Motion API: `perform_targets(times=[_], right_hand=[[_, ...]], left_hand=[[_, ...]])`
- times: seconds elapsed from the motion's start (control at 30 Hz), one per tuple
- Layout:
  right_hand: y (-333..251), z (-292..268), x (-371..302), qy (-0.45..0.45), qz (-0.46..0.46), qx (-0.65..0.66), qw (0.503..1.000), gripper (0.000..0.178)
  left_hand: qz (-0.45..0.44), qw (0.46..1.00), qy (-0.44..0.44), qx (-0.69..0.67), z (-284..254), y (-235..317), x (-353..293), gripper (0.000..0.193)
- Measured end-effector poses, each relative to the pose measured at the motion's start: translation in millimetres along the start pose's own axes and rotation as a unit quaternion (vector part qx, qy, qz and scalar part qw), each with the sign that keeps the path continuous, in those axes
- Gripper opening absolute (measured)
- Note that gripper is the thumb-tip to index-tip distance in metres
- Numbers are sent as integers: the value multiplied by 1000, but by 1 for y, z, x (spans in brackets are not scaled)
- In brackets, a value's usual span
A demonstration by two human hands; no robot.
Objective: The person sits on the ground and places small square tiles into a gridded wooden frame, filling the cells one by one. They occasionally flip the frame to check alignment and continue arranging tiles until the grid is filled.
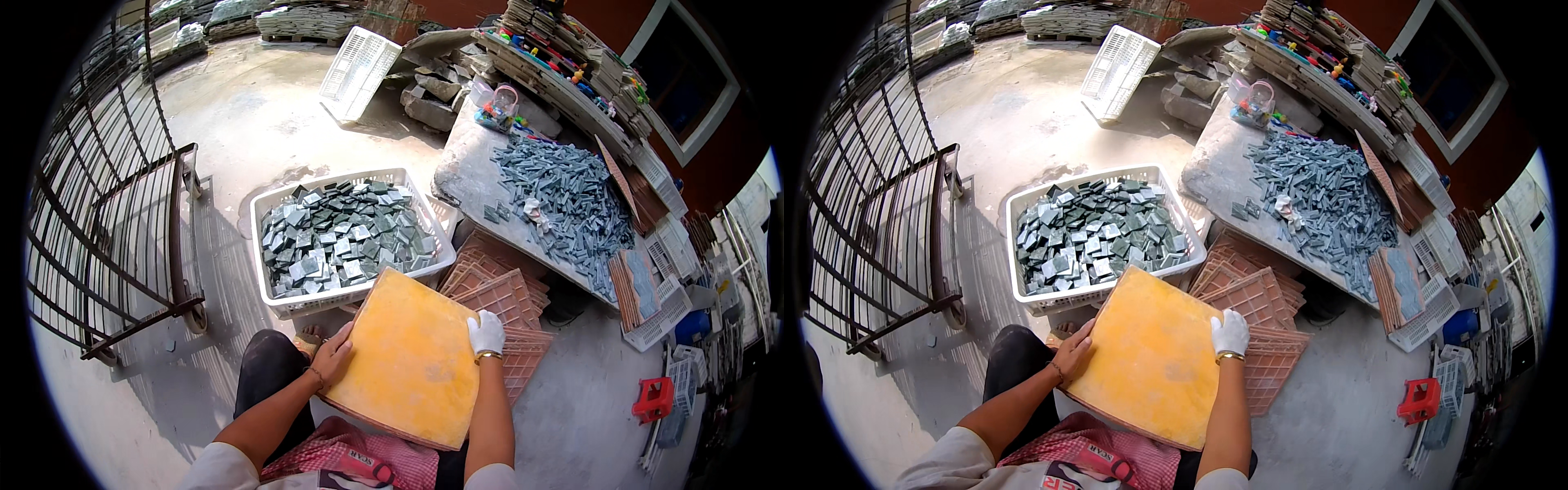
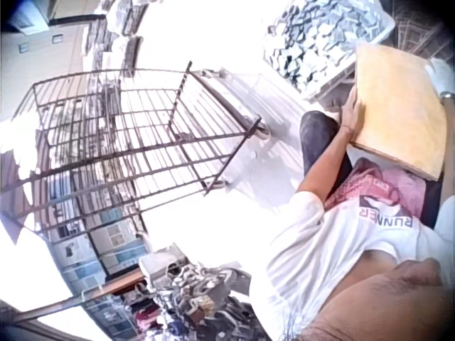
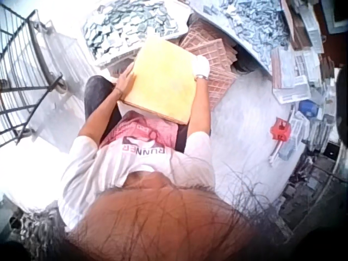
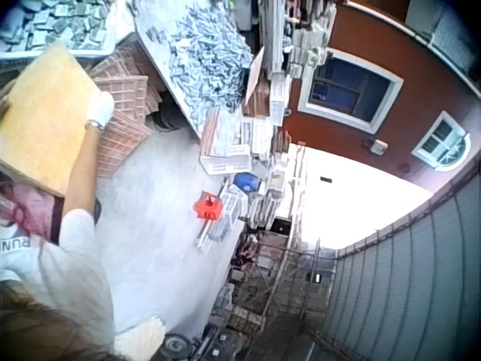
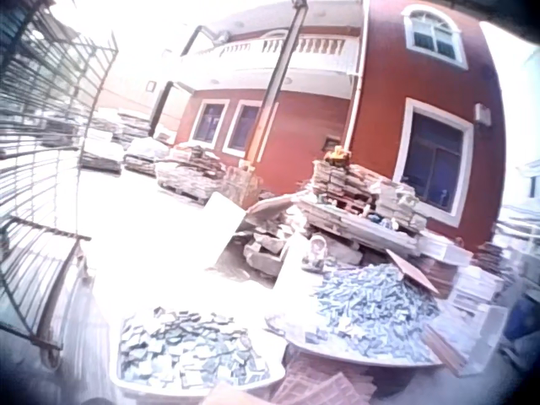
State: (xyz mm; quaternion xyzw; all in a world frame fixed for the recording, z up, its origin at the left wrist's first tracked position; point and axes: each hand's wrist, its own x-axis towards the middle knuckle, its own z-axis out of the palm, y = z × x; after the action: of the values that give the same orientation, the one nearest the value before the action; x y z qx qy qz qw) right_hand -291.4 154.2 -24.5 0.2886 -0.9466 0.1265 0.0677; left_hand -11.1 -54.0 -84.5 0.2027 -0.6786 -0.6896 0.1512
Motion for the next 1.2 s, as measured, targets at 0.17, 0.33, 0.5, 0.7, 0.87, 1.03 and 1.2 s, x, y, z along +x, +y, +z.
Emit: perform_targets(times=[0.17,0.33,0.5,0.7,0.87,1.03,1.2], right_hand=[[-10,-5,-14,-8,29,7,1000,32],[13,26,-25,37,-37,-22,998,47],[3,16,-96,-4,3,-71,997,54],[-17,-8,-218,26,138,56,988,56],[-44,-30,-253,78,184,162,966,49],[-16,-9,-259,214,290,476,802,39],[2,0,-256,249,362,687,579,30]], left_hand=[[1,1000,13,-9,0,-5,0,47],[-9,999,28,-42,0,-4,5,43],[45,996,48,51,-1,-1,2,44],[145,978,80,129,-5,11,-25,48],[142,985,72,60,-2,-2,-44,47],[156,987,3,44,-4,6,-42,47],[37,944,-25,-328,-10,4,-33,53]])
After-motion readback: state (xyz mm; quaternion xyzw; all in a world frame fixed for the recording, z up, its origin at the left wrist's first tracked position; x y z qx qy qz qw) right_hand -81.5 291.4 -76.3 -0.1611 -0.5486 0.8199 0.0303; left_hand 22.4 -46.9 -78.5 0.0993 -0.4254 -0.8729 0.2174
